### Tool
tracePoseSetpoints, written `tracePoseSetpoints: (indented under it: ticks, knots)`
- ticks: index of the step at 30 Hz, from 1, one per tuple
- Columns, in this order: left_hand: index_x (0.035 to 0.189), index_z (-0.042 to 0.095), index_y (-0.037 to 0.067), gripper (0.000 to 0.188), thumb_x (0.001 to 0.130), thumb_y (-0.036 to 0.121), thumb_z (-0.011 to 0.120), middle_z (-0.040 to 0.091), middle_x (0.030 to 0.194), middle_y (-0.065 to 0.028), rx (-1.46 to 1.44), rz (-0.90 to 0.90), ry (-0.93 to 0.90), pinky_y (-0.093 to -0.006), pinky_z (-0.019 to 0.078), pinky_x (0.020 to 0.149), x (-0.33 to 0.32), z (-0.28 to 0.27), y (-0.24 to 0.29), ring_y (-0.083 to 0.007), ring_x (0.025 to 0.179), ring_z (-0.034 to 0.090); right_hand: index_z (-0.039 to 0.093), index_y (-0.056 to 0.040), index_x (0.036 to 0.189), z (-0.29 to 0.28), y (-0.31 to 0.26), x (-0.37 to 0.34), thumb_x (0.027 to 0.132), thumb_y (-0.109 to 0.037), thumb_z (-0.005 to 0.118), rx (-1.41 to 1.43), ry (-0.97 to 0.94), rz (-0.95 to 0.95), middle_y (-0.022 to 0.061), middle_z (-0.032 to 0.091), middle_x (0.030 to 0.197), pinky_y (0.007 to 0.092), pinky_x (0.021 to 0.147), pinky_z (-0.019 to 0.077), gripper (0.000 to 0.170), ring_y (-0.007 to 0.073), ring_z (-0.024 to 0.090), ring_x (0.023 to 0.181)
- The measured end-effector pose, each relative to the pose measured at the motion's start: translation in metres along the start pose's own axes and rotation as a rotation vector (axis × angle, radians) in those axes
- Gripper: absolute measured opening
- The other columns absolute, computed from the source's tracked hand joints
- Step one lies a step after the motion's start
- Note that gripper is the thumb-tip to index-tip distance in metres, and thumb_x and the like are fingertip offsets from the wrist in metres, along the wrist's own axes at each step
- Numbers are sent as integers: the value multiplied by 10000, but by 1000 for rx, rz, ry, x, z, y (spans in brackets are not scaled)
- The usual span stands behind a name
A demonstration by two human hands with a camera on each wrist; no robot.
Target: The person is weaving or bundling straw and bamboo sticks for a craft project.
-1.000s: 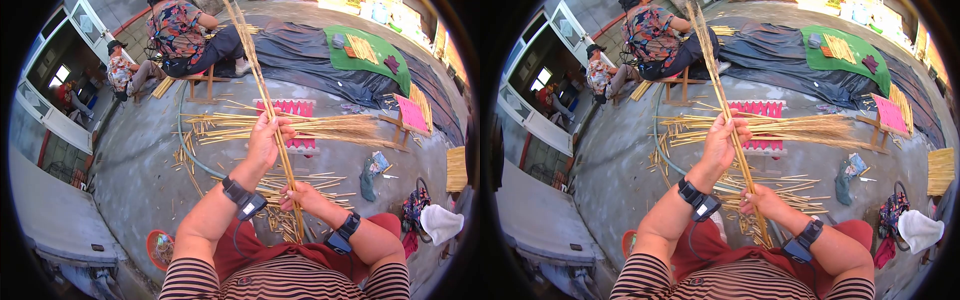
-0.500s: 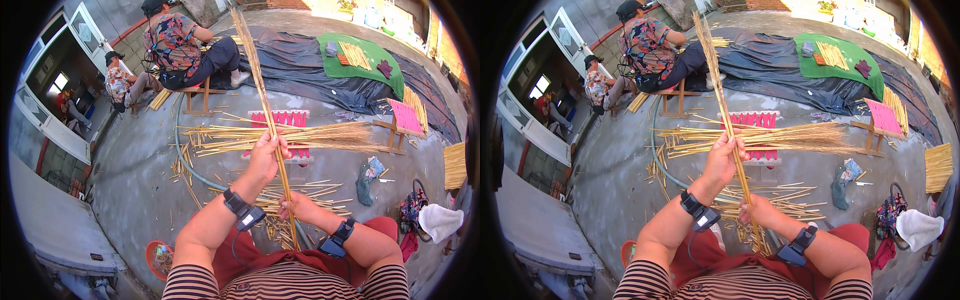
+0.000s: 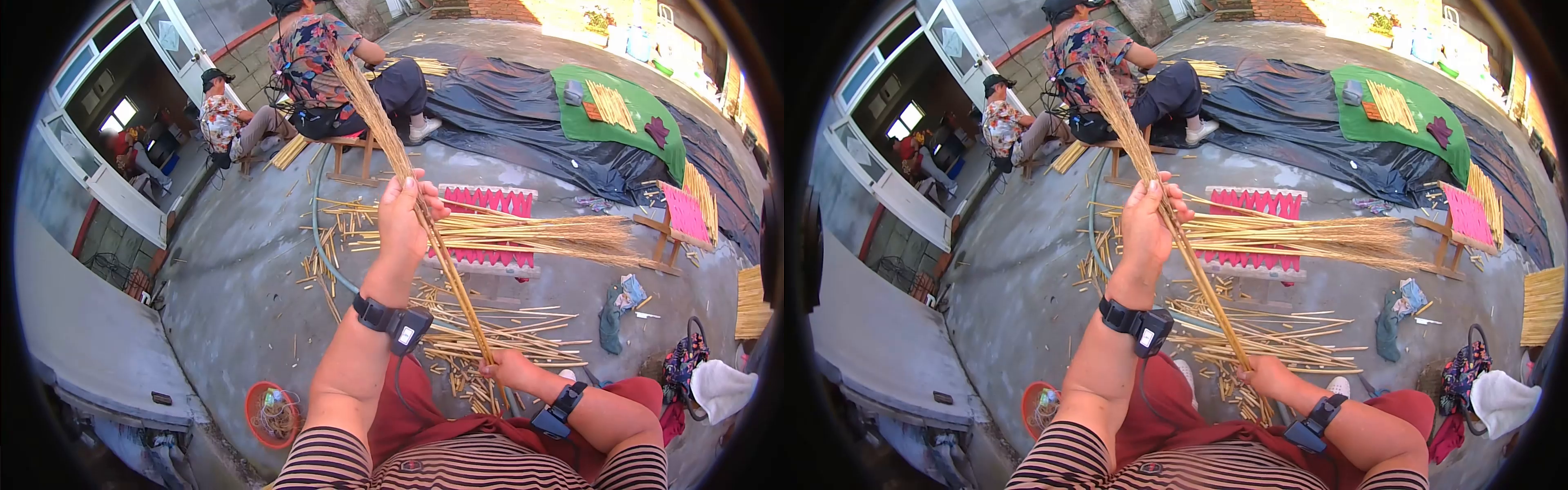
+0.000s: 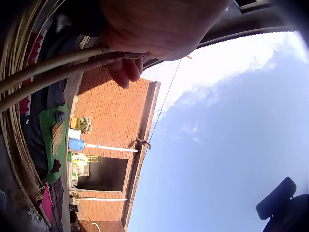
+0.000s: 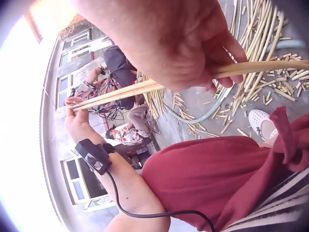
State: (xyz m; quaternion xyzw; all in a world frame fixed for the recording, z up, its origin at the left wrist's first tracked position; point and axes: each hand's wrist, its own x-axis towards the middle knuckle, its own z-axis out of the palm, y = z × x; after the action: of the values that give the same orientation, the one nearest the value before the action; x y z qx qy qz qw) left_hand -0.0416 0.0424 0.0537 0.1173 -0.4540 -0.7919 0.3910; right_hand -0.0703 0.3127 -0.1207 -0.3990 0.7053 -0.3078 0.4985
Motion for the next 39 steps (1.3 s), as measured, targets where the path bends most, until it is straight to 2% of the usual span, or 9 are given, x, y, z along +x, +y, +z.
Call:
tracePoseSetpoints:
  ticks: [3, 7, 13, 16, 19, 22, 27, 34, 39]
  knots:
    - [1062, 473, 42, 175, 967, 176, 413, 567, 787, -72, -99, -5, -137, -311, 517, 581, -7, 3, -6, -134, 628, 561, 655, -93, 919, -3, 5, 2, 840, -273, 607, -84, -35, 9, 103, 631, 738, 341, 686, 459, 202, 216, 588, 704]
    - [1035, 480, 61, 140, 957, 172, 443, 563, 775, -65, -103, -10, -149, -298, 502, 574, -20, 10, -7, -130, 608, 542, 668, -110, 928, 2, 17, 11, 828, -315, 616, -108, -67, 30, 109, 652, 785, 349, 718, 468, 234, 233, 621, 764]
    - [1011, 494, 76, 107, 931, 147, 500, 579, 799, -68, -150, -26, -217, -312, 531, 614, -29, 9, -8, -138, 643, 573, 666, -69, 920, 11, 16, 20, 831, -343, 613, -194, -123, 76, 140, 655, 820, 361, 735, 469, 293, 267, 624, 785]
    - [1008, 498, 87, 107, 928, 157, 511, 586, 808, -64, -160, -27, -227, -314, 531, 617, -30, 7, -7, -139, 654, 578, 647, -45, 943, 10, 6, 20, 849, -306, 602, -259, -92, 36, 139, 649, 809, 340, 729, 471, 281, 234, 631, 793]
    - [999, 500, 93, 105, 920, 157, 528, 588, 809, -57, -177, -26, -202, -310, 528, 618, -30, 5, -7, -140, 664, 583, 595, -30, 1021, 7, -15, 11, 872, -229, 582, 81, 138, -65, 113, 647, 844, 311, 724, 478, 249, 176, 630, 805]
    - [990, 501, 96, 99, 916, 150, 538, 588, 809, -53, -199, -32, -173, -310, 527, 620, -27, 0, -12, -141, 673, 587, 539, -13, 1074, 8, -10, 22, 891, -142, 546, 350, 331, -342, 69, 629, 862, 290, 693, 482, 224, 135, 606, 782]
    - [1026, 484, 76, 139, 922, 158, 529, 588, 821, -63, -134, -15, -125, -333, 545, 658, -22, -2, -20, -156, 701, 605, 547, -53, 997, -7, -24, 14, 943, -135, 426, 590, 253, -227, 15, 571, 777, 188, 578, 415, 156, 48, 492, 625]
    - [1144, 429, 0, 261, 970, 192, 396, 594, 891, -129, 185, 8, -40, -346, 567, 679, -15, 1, 0, -201, 747, 633, 539, -34, 997, -14, -22, 15, 959, -167, 407, 682, 30, -208, 37, 580, 795, 208, 591, 443, 192, 77, 526, 645]
    - [1143, 418, -10, 242, 967, 148, 368, 586, 965, -177, 123, -1, -37, -362, 574, 699, -16, 3, -2, -251, 829, 642, 528, -4, 1066, -14, -26, 10, 967, -166, 393, 726, -25, -225, 81, 589, 833, 251, 660, 490, 232, 124, 568, 692]
